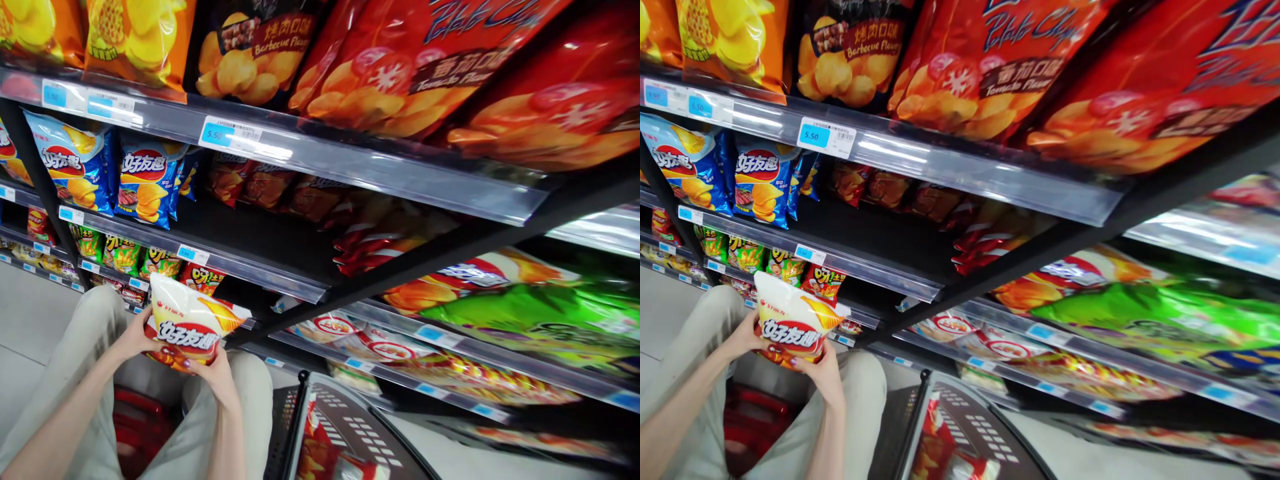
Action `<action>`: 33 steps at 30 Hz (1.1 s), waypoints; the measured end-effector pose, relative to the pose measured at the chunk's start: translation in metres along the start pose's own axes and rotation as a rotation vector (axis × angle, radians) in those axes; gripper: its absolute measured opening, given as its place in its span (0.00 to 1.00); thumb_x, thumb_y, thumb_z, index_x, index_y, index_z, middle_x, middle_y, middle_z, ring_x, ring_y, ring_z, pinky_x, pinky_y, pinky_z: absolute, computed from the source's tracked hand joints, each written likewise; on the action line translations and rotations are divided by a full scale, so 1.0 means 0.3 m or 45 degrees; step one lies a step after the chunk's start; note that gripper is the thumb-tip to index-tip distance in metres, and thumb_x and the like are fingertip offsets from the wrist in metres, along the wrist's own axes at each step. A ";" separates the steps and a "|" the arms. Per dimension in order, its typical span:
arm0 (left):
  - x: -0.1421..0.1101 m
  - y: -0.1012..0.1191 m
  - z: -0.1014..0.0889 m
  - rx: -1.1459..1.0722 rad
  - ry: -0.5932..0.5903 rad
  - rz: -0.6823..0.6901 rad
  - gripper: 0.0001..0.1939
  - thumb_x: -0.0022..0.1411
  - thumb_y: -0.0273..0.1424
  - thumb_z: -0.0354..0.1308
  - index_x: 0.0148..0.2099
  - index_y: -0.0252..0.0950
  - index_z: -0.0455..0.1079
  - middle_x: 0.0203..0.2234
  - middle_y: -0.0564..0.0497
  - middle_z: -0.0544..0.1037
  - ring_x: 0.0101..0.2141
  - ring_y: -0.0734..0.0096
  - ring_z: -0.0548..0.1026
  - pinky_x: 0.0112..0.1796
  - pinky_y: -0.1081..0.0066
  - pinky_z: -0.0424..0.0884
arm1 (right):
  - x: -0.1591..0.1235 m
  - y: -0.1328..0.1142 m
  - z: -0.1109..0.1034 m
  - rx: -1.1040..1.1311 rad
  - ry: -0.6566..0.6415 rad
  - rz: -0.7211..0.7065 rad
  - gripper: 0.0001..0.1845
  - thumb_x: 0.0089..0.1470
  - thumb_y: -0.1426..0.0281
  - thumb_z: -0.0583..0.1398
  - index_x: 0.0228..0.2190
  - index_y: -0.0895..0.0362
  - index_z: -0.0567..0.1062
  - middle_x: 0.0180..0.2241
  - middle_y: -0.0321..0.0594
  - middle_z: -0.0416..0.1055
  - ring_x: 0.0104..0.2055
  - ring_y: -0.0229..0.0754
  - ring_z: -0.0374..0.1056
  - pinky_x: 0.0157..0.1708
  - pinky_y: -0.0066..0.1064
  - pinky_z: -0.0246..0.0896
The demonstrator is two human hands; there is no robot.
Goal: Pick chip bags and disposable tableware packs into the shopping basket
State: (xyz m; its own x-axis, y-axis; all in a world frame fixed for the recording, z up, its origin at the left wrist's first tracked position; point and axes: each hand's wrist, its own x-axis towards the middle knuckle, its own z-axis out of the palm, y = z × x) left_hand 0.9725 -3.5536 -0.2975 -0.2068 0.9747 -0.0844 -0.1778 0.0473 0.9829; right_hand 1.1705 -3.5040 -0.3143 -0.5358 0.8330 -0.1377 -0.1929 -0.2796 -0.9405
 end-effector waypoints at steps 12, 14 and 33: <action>0.000 0.012 0.024 -0.283 0.082 -0.445 0.37 0.39 0.31 0.71 0.54 0.35 0.65 0.38 0.43 0.82 0.38 0.51 0.79 0.40 0.57 0.75 | 0.014 0.024 0.023 0.085 0.048 0.158 0.36 0.37 0.62 0.70 0.47 0.53 0.63 0.48 0.46 0.72 0.49 0.54 0.70 0.49 0.46 0.66; 0.002 -0.001 0.023 -0.283 0.099 -0.464 0.33 0.41 0.32 0.71 0.51 0.34 0.67 0.37 0.43 0.82 0.37 0.52 0.80 0.40 0.58 0.75 | 0.019 0.031 0.023 0.087 0.076 0.190 0.32 0.38 0.62 0.70 0.45 0.54 0.65 0.47 0.45 0.73 0.49 0.54 0.70 0.50 0.47 0.65; -0.010 0.023 0.016 -0.385 -0.050 -0.785 0.28 0.51 0.41 0.64 0.51 0.32 0.68 0.32 0.44 0.83 0.29 0.54 0.80 0.24 0.63 0.76 | 0.010 0.030 -0.006 0.307 0.185 0.559 0.22 0.43 0.59 0.67 0.38 0.56 0.71 0.32 0.43 0.78 0.33 0.51 0.75 0.25 0.38 0.74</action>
State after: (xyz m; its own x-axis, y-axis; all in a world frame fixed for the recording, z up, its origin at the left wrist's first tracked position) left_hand 0.9765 -3.5553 -0.2897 0.0526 0.7969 -0.6018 -0.5137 0.5384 0.6680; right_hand 1.1687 -3.5030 -0.3239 -0.4926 0.6653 -0.5610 -0.1684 -0.7054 -0.6886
